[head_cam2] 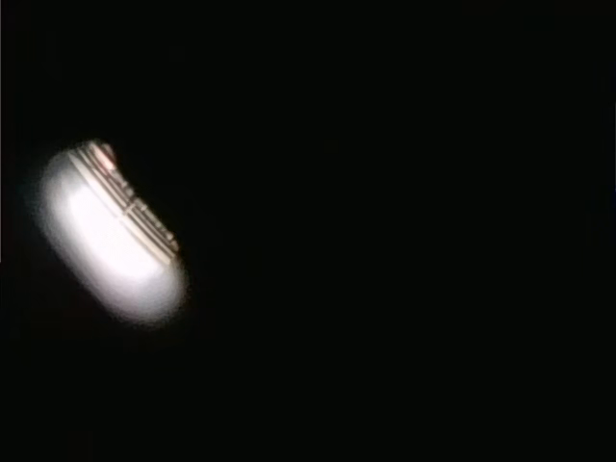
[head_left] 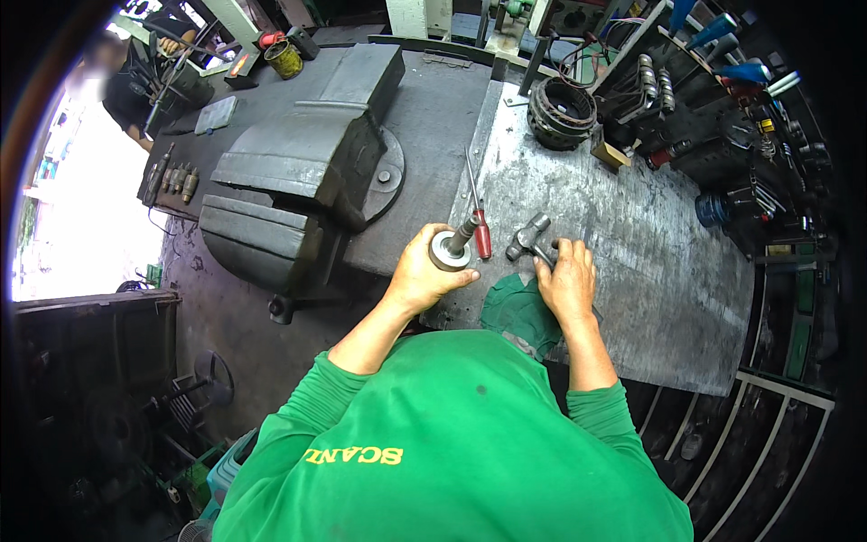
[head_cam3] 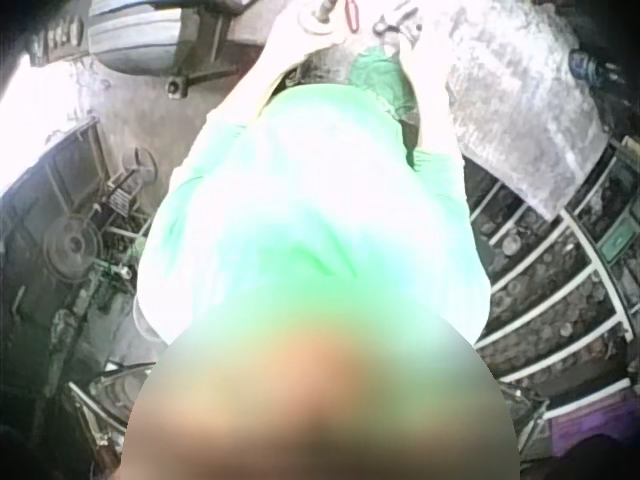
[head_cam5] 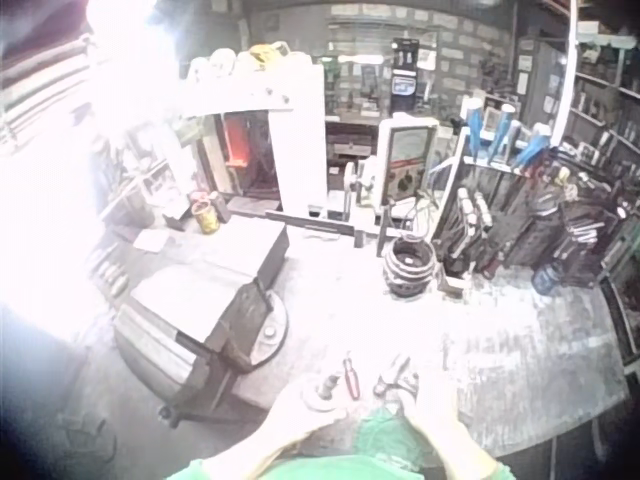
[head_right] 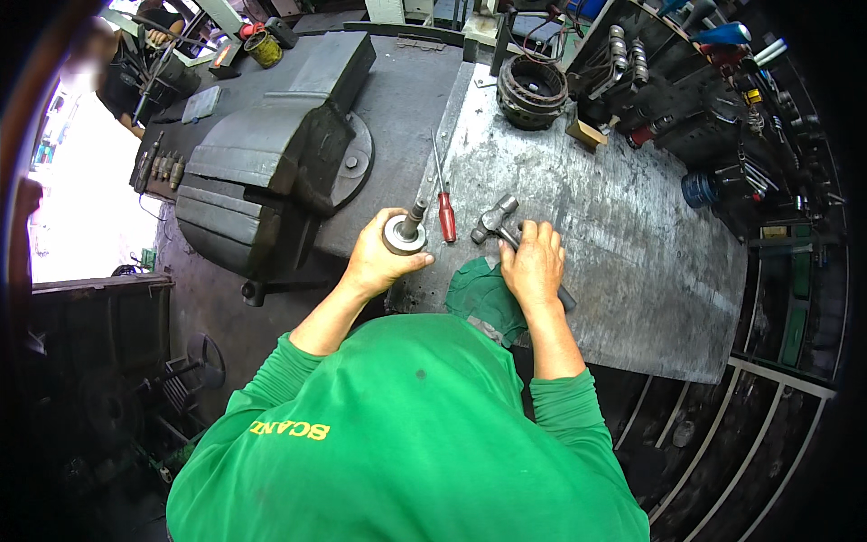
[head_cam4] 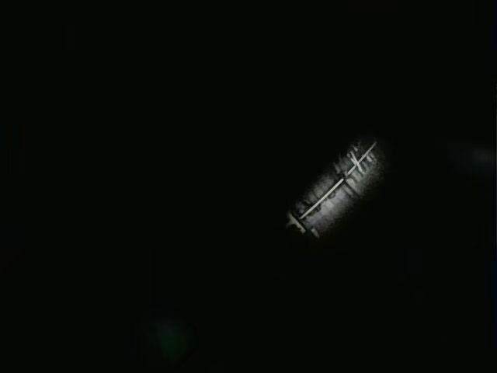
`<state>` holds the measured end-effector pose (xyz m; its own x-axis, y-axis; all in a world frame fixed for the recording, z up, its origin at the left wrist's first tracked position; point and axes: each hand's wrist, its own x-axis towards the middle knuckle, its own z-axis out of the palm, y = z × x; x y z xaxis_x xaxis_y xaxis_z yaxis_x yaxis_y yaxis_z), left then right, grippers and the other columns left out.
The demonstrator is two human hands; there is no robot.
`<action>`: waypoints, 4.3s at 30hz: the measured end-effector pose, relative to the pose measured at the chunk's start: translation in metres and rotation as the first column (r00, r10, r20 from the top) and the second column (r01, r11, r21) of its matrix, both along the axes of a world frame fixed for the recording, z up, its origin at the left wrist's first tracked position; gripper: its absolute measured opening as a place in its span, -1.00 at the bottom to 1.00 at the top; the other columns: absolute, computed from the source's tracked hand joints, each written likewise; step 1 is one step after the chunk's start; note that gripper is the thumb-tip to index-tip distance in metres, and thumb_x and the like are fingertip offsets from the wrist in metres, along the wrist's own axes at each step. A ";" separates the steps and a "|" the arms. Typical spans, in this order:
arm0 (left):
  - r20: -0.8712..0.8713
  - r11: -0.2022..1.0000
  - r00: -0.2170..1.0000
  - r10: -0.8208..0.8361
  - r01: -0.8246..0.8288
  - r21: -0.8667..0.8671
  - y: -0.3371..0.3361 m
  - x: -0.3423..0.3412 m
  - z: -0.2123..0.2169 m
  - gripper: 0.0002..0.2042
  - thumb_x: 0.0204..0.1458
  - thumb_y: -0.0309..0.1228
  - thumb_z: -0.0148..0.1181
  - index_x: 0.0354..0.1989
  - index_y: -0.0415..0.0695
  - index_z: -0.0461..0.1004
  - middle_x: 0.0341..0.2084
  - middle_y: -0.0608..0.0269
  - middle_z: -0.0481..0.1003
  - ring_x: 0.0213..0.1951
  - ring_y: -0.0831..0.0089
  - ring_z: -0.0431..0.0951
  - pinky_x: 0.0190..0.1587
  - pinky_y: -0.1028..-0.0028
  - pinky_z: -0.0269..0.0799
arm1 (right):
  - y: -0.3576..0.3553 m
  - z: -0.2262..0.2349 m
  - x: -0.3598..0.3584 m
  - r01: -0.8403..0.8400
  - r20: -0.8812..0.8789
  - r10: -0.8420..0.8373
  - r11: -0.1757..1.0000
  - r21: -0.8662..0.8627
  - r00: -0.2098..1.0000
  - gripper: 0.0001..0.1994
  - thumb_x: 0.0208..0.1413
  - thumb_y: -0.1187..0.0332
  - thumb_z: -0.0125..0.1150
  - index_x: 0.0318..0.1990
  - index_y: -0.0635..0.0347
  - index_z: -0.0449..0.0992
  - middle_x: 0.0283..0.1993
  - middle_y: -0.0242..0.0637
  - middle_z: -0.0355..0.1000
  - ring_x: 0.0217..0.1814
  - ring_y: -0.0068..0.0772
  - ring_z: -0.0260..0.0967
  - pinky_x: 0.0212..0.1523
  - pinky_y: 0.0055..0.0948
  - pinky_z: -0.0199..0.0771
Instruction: The person assembles a cylindrical metal part by inserting a pin and tapping it with a hammer. They repeatedly insert and remove the pin, inspect the fit, and use a hammer to drive the pin into place. The person also uses a screwdriver to adjust the part and wipes it with a cloth.
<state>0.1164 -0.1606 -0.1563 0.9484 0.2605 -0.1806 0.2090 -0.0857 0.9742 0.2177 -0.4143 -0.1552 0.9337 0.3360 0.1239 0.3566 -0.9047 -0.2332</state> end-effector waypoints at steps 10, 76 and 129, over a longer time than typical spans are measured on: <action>0.056 0.986 0.994 0.097 -0.089 -0.139 0.000 -0.013 0.008 -0.30 -0.19 -0.47 0.65 0.17 -0.24 0.41 -0.14 0.27 0.60 -0.07 0.52 0.58 0.11 0.41 0.52 | -0.008 -0.025 0.028 -0.082 -0.274 0.078 0.997 -0.002 0.958 -0.68 0.18 0.24 0.39 -0.04 0.26 0.55 -0.03 0.07 0.55 0.07 0.21 0.53 0.10 0.05 0.52; 0.221 0.992 0.974 -0.048 0.021 0.126 -0.008 -0.010 -0.011 -0.39 -0.23 -0.36 0.66 0.04 -0.14 0.49 -0.21 0.22 0.64 -0.13 0.45 0.64 0.02 0.36 0.59 | 0.051 0.060 0.010 -0.314 -0.196 0.389 0.891 0.328 0.900 -0.57 0.16 0.24 0.39 0.09 0.35 0.58 0.01 0.13 0.57 0.10 0.18 0.54 0.16 -0.07 0.53; 0.812 0.990 0.575 -0.099 0.137 0.024 0.137 -0.028 0.466 -0.68 0.19 -0.20 0.38 -0.51 -0.10 0.49 -0.59 0.51 0.39 -0.51 0.72 0.31 -0.45 0.54 0.21 | 0.337 0.474 -0.280 -0.517 0.704 0.284 -0.845 -0.136 -0.651 -0.76 -0.03 0.19 0.37 -0.57 0.13 0.64 -0.50 -0.11 0.55 -0.44 -0.03 0.58 -0.38 -0.11 0.56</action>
